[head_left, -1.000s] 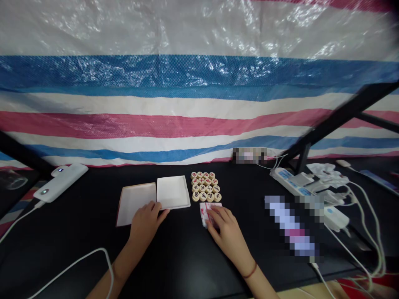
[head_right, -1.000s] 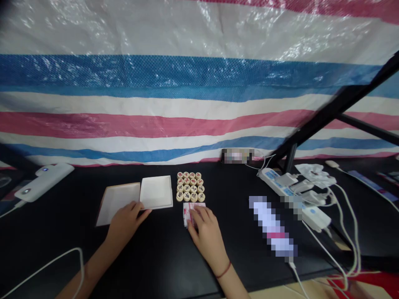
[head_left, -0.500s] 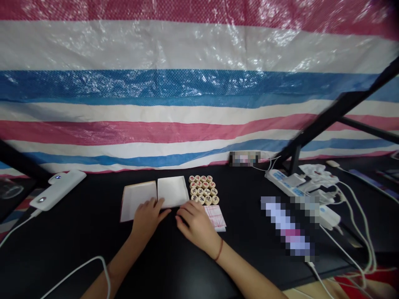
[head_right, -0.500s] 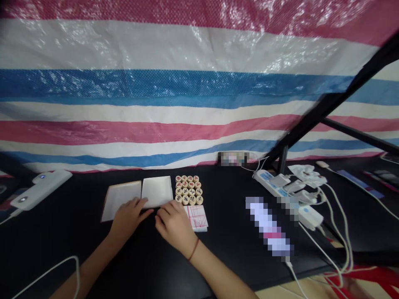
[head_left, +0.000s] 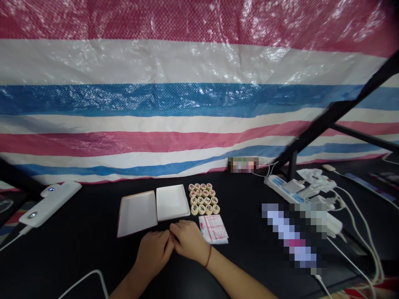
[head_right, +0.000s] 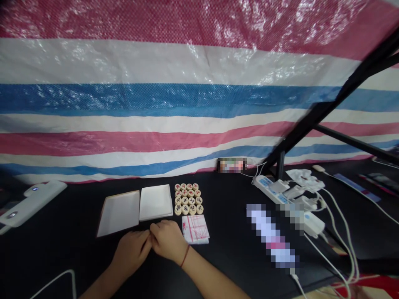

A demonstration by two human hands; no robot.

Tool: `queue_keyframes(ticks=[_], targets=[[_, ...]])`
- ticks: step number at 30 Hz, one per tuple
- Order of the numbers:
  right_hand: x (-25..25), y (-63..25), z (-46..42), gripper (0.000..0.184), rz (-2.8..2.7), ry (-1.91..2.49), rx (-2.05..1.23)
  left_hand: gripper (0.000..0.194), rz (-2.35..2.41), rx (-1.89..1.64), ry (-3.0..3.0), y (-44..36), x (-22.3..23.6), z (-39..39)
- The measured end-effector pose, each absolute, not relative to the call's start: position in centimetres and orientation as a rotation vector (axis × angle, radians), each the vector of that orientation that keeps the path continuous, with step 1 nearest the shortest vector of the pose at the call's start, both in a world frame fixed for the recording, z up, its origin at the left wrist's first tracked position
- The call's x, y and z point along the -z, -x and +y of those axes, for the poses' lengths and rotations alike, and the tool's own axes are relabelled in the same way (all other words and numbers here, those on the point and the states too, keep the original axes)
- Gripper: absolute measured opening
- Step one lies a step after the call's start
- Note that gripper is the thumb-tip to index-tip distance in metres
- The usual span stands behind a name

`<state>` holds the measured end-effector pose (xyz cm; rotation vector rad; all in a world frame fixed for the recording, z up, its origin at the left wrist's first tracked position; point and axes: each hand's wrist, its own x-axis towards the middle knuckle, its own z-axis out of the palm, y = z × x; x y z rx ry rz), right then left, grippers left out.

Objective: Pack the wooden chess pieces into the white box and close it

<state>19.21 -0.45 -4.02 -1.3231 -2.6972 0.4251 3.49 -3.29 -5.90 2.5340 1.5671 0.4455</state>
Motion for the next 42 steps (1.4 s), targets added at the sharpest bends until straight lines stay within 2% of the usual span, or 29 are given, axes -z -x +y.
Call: queue_keyframes(ticks=[10, 16, 42], targets=[[4.3, -19.9, -0.3, 0.009, -2.61, 1.453, -0.506, 0.036, 1.529, -0.449, -2.385, -3.5, 5.1, -2.6], [4.1, -20.0, -0.3, 0.008, -2.57, 1.435, -0.601, 0.038, 1.462, -0.481, -2.331, -3.1, 4.9, -2.5], [4.5, -20.2, -0.4, 0.007, -2.549, 1.403, -0.588, 0.037, 1.426, -0.434, -2.287, -2.8, 4.7, -2.4]])
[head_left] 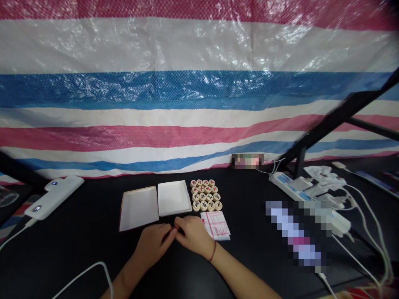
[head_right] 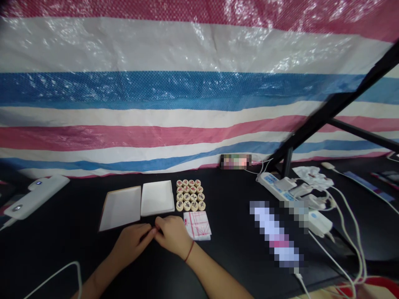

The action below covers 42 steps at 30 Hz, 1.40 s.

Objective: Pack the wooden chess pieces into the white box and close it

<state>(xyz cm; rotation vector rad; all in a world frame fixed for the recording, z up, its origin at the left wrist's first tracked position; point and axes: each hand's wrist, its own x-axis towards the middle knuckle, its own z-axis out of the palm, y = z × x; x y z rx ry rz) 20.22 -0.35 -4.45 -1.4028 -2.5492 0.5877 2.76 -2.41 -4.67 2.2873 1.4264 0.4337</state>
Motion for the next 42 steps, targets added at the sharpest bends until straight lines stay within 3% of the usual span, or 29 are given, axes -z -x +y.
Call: queue_keyframes(ticks=[42], targets=[[4.71, -20.27, -0.29, 0.009, -2.517, 1.383, -0.574, 0.037, 1.42, -0.434, -2.304, -2.7, 5.0, -2.38]])
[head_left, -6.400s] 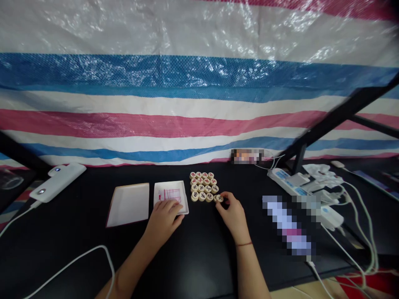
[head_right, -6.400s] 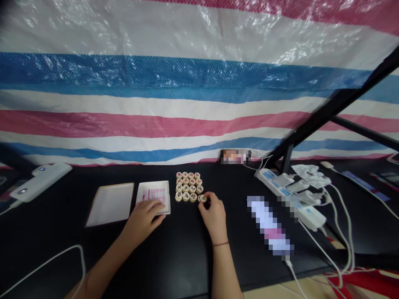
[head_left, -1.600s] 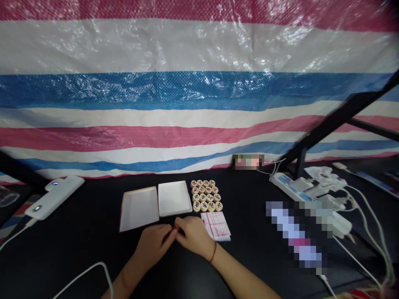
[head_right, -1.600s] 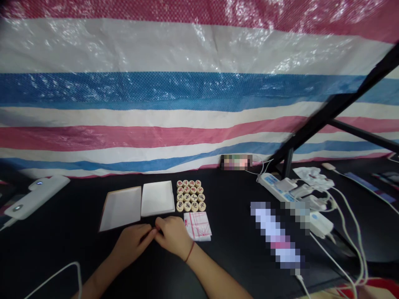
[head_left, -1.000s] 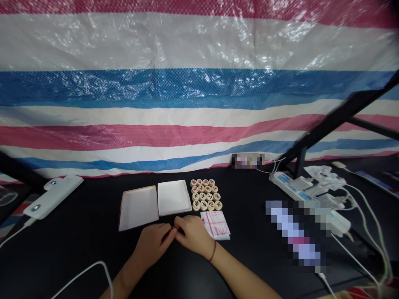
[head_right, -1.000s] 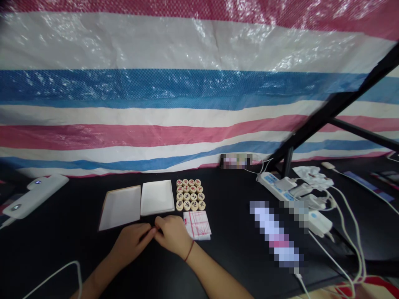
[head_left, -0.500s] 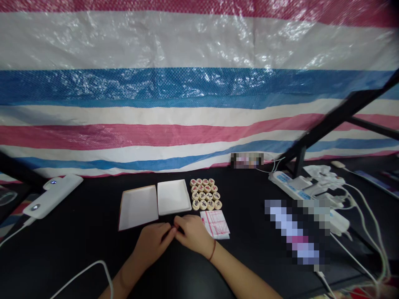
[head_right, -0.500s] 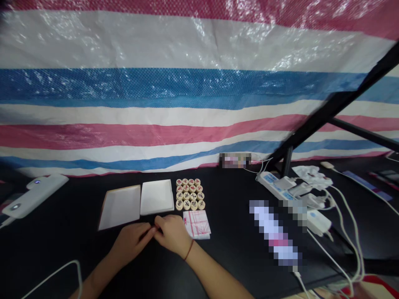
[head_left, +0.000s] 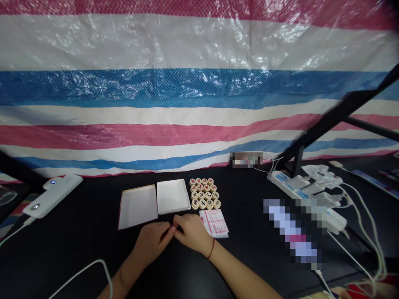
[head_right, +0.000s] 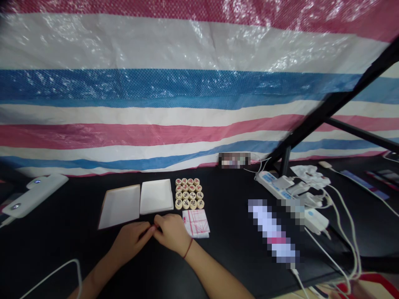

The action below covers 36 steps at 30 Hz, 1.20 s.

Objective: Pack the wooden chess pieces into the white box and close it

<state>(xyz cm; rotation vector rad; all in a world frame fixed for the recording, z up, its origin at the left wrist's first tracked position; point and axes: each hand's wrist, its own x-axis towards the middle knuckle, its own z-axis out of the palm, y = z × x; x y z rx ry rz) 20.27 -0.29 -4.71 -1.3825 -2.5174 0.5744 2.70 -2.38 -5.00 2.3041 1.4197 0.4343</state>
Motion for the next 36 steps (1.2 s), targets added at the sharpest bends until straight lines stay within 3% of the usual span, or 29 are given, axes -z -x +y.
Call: queue_keyframes(ticks=[36], targets=[[4.3, -20.19, -0.45, 0.008, -2.538, 1.404, -0.567, 0.037, 1.411, -0.433, -2.283, -2.66, 4.58, -2.47]])
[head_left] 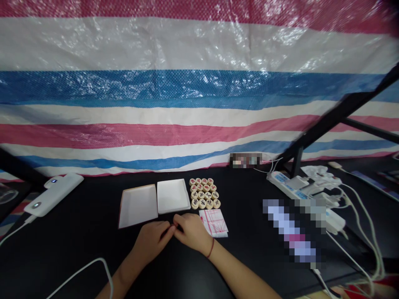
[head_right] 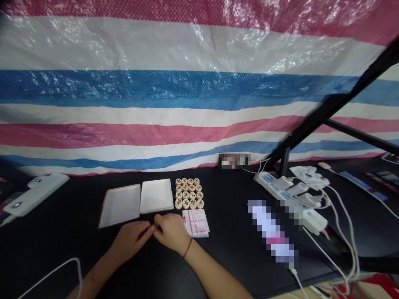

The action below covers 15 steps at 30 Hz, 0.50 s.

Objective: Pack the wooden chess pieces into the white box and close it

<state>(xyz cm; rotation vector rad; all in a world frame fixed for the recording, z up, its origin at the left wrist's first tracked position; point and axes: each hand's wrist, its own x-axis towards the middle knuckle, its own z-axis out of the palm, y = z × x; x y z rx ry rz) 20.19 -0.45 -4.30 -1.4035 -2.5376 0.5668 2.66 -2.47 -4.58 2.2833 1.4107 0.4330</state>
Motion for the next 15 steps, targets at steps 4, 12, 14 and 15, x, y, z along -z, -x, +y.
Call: queue_keyframes(ticks=[4, 12, 14, 15], targets=[[4.2, -20.2, -0.5, 0.007, -2.533, 1.4, -0.57, 0.036, 1.405, -0.441, -2.299, -2.6, 4.6, -2.5], [3.4, -22.5, -2.1, 0.02, -2.29, 1.23, -0.565, 0.041, 1.358, -0.656, -2.48, -2.5, 5.2, -3.0], [3.2, -24.0, -3.0, 0.02, -2.159, 1.21, -0.447, 0.041, 1.333, -0.782, -2.549, -2.8, 4.5, -3.1], [3.2, -24.8, -3.4, 0.017, -2.123, 1.215, -0.379, 0.04, 1.343, -0.827, -2.569, -3.0, 4.0, -3.0]])
